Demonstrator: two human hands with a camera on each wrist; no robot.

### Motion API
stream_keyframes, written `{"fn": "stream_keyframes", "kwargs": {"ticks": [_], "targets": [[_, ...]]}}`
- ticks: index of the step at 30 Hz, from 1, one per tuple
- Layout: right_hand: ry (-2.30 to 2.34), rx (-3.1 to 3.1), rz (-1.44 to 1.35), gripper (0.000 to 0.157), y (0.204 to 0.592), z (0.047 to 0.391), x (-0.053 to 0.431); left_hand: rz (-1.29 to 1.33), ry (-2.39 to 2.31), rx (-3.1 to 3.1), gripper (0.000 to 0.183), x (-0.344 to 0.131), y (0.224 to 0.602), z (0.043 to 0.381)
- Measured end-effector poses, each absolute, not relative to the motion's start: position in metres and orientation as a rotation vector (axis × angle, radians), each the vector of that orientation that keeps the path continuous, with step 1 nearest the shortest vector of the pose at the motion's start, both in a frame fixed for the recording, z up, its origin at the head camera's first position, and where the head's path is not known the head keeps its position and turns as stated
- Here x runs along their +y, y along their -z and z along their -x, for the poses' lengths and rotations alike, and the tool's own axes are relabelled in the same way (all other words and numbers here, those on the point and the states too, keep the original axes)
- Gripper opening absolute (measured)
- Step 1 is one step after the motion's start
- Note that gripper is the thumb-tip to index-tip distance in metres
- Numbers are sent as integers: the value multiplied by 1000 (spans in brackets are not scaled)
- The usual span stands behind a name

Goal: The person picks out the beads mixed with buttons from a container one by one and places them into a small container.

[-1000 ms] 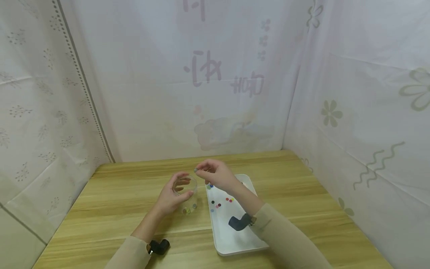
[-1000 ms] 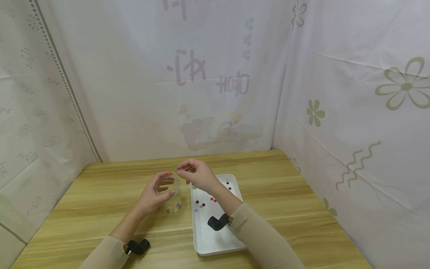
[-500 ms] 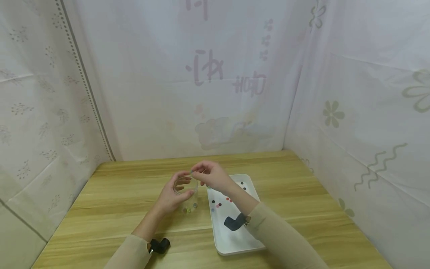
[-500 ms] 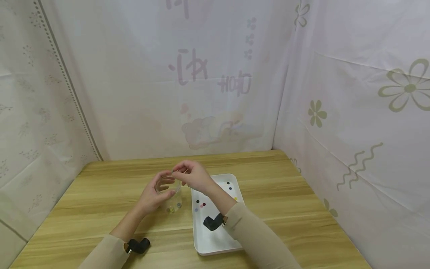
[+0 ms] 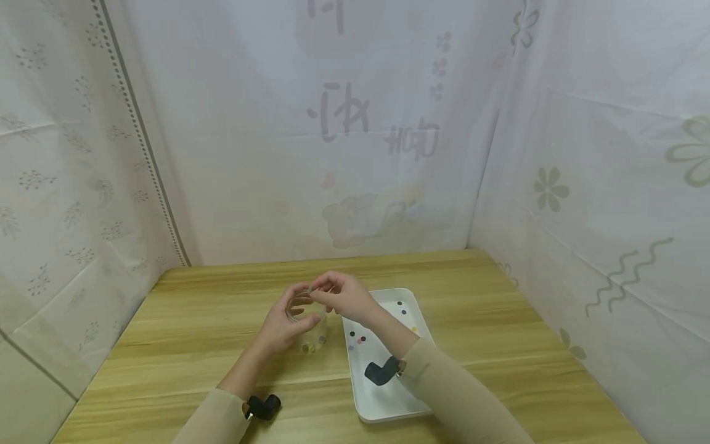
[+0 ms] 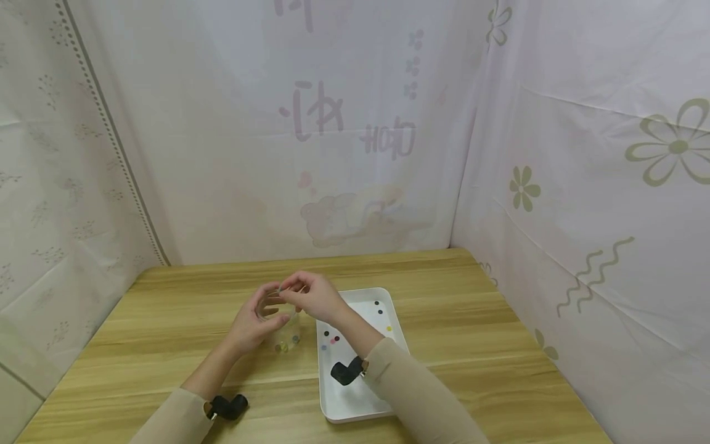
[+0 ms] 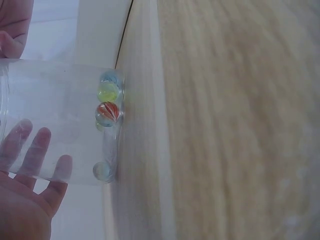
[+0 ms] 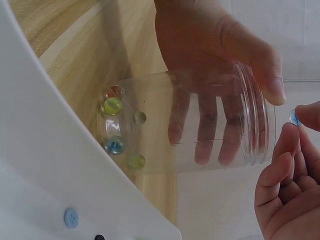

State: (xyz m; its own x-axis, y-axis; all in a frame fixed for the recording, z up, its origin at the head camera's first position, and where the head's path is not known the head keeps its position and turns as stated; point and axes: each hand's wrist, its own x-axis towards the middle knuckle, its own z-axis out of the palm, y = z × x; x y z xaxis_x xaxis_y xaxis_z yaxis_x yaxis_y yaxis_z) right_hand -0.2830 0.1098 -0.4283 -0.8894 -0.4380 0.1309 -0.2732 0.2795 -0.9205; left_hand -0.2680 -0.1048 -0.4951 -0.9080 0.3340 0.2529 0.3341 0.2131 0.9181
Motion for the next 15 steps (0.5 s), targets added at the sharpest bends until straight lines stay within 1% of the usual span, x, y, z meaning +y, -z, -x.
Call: {"fn": "stream_keyframes", "kwargs": {"ticks": [10, 15], "targets": [[1622, 2438, 675, 20, 431, 284, 106, 660, 1838, -2455, 64, -104, 494, 268], [1637, 2427, 673, 30, 432, 285, 106, 662, 1832, -2451, 65, -104, 495, 269]]}}
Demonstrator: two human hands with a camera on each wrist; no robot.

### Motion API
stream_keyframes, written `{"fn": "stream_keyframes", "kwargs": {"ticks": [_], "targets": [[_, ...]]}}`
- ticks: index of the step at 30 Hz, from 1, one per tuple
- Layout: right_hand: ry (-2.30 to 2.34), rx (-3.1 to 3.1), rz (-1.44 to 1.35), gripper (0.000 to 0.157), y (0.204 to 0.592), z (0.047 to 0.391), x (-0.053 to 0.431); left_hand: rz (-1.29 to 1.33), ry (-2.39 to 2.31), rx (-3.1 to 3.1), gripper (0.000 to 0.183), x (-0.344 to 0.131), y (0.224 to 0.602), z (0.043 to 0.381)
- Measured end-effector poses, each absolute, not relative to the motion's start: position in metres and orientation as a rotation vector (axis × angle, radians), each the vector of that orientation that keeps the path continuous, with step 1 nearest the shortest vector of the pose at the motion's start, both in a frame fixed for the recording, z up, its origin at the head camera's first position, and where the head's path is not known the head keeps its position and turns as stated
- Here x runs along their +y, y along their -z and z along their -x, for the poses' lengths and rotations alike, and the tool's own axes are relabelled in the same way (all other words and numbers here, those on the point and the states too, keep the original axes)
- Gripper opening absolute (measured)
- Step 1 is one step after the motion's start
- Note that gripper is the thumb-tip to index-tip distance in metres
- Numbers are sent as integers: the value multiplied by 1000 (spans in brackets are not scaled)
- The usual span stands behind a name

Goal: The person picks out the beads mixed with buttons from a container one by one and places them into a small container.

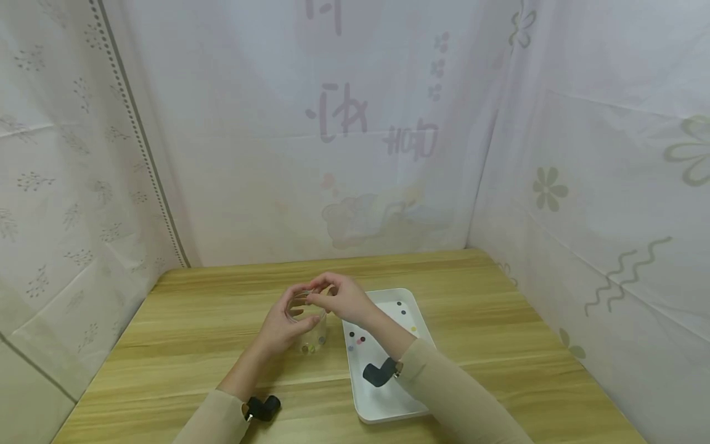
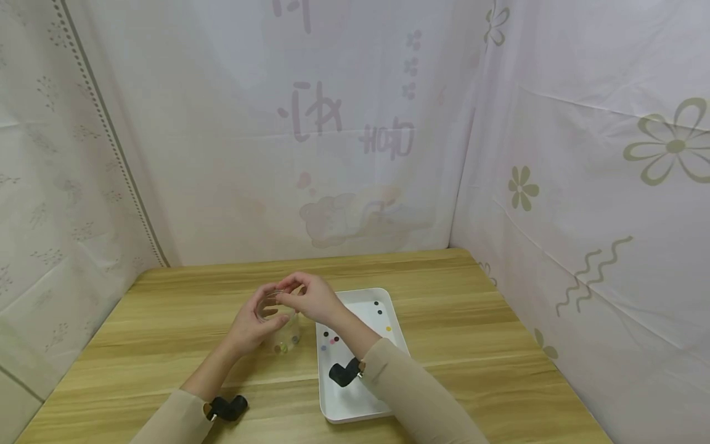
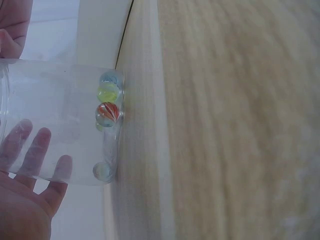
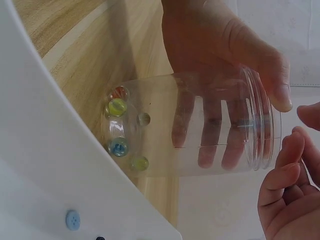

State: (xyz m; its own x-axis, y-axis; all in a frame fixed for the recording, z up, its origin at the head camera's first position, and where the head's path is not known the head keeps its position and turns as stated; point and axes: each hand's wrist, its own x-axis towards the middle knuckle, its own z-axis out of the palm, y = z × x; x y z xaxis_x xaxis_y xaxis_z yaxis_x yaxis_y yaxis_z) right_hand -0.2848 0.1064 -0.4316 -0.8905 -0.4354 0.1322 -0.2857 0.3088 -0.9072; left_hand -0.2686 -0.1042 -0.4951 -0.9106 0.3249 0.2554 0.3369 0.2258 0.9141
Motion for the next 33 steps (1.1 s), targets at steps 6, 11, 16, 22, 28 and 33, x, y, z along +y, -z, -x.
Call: {"fn": "stream_keyframes", "kwargs": {"ticks": [6, 11, 16, 22, 28, 33], "targets": [[1680, 2371, 687, 44, 431, 286, 110, 669, 1838, -2444, 66, -105, 495, 269], [1684, 2369, 673, 50, 432, 290, 116, 683, 1851, -2434, 65, -105, 496, 269], [1687, 2394, 626, 46, 433, 294, 125, 708, 1849, -2421, 65, -105, 497, 270], [1705, 2396, 596, 46, 441, 299, 139, 724, 1860, -2404, 67, -105, 497, 270], [1698, 2420, 565, 51, 449, 305, 152, 713, 1865, -2414, 66, -104, 496, 271], [1688, 2450, 521, 55, 454, 308, 162, 705, 1862, -2412, 64, -104, 496, 270]]}}
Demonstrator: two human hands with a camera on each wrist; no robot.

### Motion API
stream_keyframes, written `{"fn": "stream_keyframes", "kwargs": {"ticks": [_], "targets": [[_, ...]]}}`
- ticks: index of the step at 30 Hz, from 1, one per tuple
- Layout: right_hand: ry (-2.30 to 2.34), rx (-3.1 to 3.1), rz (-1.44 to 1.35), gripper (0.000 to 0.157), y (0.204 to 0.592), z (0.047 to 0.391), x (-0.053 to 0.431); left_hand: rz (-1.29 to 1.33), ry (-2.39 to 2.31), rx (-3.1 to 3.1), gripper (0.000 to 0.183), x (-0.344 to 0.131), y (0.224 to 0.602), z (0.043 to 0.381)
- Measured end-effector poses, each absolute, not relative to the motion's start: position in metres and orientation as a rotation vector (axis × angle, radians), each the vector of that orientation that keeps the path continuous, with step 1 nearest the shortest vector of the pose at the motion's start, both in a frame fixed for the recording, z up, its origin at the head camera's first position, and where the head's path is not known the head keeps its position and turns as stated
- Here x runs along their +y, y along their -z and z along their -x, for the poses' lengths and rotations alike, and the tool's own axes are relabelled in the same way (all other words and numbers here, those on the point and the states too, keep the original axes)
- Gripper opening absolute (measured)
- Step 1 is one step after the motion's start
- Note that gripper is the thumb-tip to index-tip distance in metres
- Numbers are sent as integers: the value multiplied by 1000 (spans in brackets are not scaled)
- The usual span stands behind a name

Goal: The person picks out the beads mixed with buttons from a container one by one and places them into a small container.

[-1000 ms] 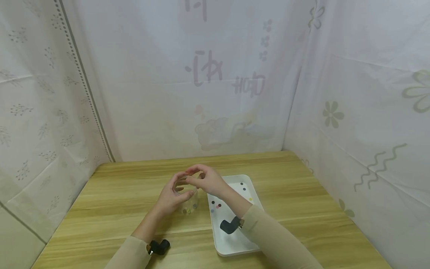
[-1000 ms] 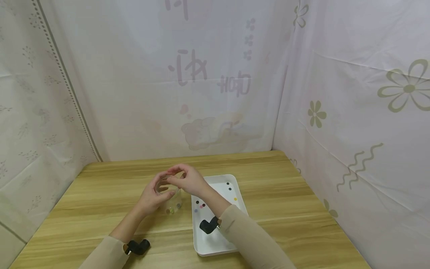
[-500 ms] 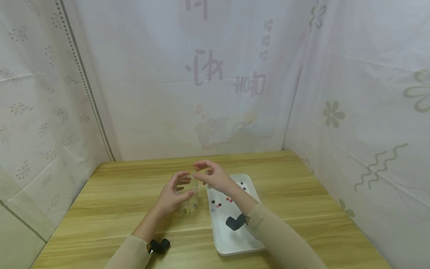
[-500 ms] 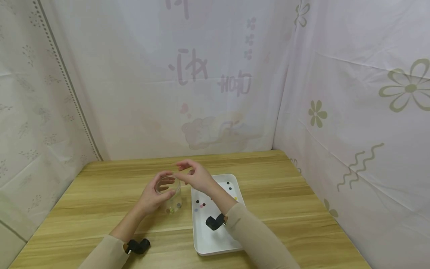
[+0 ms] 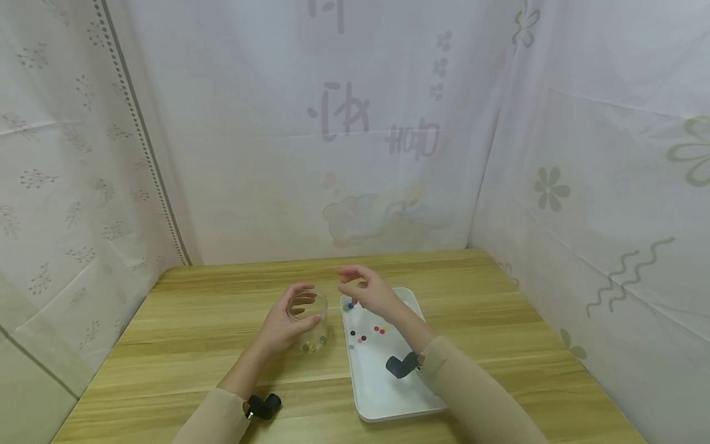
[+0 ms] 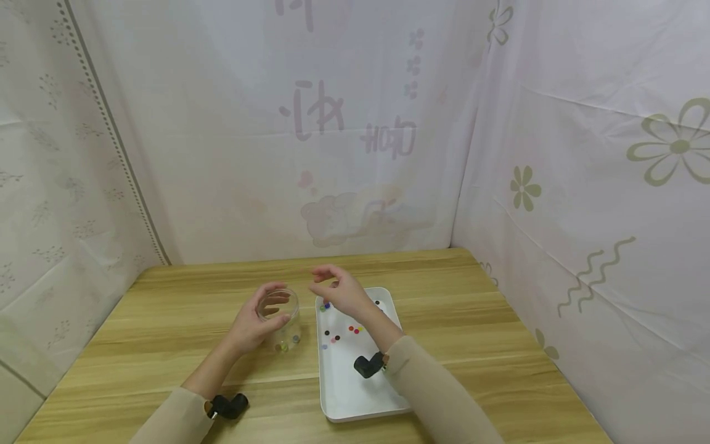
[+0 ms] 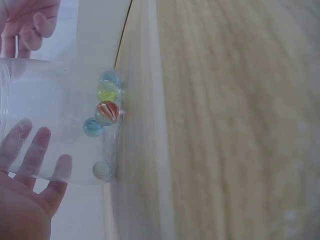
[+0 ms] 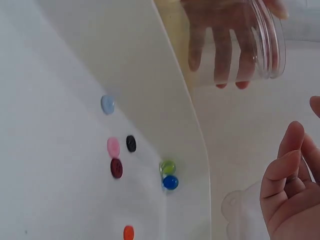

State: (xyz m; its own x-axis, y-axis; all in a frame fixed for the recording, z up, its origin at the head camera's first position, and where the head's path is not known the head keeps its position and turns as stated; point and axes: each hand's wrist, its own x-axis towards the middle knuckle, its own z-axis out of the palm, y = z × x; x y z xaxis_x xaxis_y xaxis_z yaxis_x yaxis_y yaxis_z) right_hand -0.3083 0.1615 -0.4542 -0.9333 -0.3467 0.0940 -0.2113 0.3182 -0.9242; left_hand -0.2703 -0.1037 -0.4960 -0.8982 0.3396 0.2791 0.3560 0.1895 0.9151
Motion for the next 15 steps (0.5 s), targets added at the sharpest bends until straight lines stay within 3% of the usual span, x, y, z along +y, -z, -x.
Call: {"fn": "stream_keyframes", "kwargs": {"ticks": [15], "targets": [[1667, 2513, 388, 48, 471, 317, 181, 665, 1878, -2416, 64, -103, 496, 269]]}}
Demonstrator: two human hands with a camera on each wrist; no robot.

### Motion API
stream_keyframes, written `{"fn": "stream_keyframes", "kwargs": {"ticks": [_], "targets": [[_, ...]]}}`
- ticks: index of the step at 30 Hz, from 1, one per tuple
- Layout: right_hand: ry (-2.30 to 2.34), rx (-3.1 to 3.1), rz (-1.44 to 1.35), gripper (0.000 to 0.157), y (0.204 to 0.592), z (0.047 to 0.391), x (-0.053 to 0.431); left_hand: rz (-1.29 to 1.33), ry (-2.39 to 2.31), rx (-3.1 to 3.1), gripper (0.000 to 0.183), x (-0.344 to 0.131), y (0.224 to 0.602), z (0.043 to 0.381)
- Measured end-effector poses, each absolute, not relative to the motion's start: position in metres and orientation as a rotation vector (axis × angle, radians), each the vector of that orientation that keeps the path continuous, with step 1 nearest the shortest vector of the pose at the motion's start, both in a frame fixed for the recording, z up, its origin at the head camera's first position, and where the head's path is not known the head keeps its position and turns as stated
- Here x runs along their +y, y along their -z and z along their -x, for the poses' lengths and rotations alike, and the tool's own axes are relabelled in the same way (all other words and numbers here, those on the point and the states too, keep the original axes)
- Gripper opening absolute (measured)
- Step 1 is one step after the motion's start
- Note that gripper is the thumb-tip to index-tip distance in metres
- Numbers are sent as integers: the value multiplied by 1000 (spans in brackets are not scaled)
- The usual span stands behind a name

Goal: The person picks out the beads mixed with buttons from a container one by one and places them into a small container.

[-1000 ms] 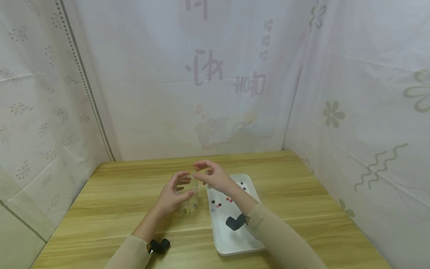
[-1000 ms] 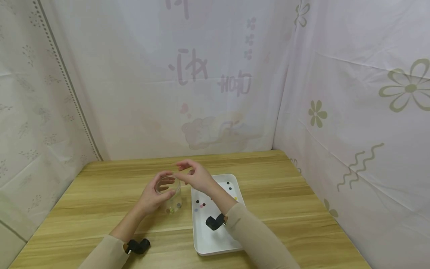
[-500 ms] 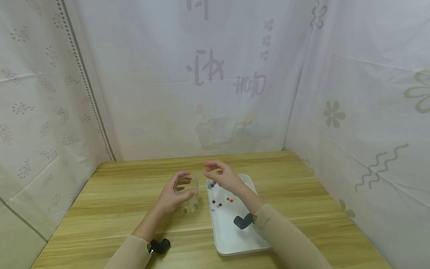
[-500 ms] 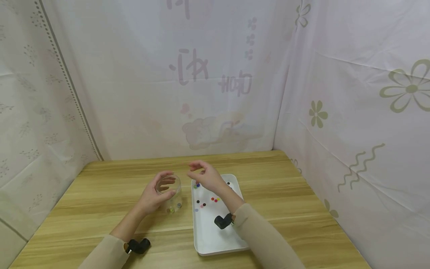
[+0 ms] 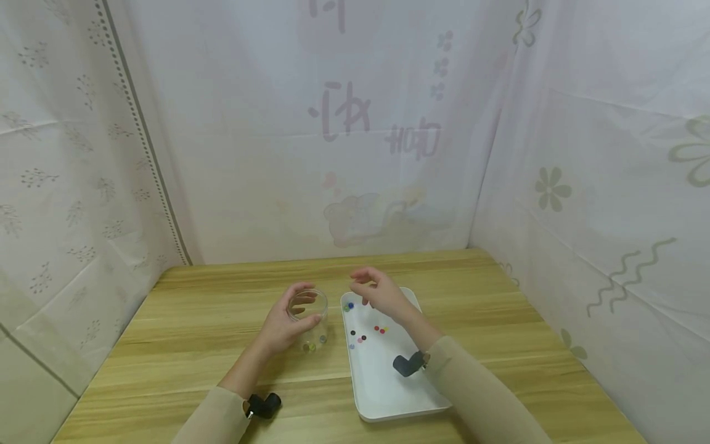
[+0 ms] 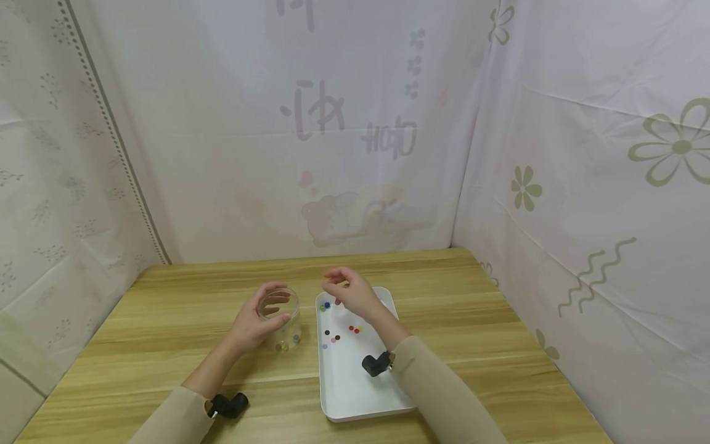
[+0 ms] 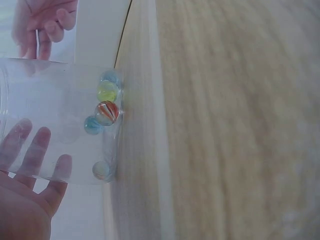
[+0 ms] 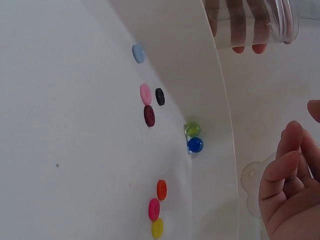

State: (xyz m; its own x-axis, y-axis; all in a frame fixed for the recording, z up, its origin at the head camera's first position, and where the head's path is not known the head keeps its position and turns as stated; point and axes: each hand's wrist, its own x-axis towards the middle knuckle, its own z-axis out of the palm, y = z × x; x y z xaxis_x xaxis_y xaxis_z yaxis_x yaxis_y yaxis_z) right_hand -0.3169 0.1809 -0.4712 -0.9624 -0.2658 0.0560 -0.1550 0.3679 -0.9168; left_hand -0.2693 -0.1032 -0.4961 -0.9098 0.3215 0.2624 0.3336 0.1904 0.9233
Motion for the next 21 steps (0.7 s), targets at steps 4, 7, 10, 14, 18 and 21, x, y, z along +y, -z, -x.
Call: {"fn": "stream_keyframes", "kwargs": {"ticks": [4, 7, 10, 14, 18, 21], "targets": [[1643, 2526, 356, 44, 477, 318, 183, 667, 1886, -2413, 64, -103, 496, 269], [1622, 2529, 336, 42, 482, 319, 184, 671, 1896, -2407, 64, -103, 496, 269], [1592, 2539, 339, 38, 488, 321, 185, 669, 1894, -2410, 64, -103, 496, 269], [1497, 2573, 384, 32, 494, 321, 185, 663, 1883, -2415, 66, -103, 497, 269], [1411, 2585, 423, 27, 495, 320, 183, 667, 1884, -2409, 66, -104, 497, 269], [1372, 2585, 420, 25, 494, 320, 182, 662, 1886, -2409, 66, -103, 496, 269]]}}
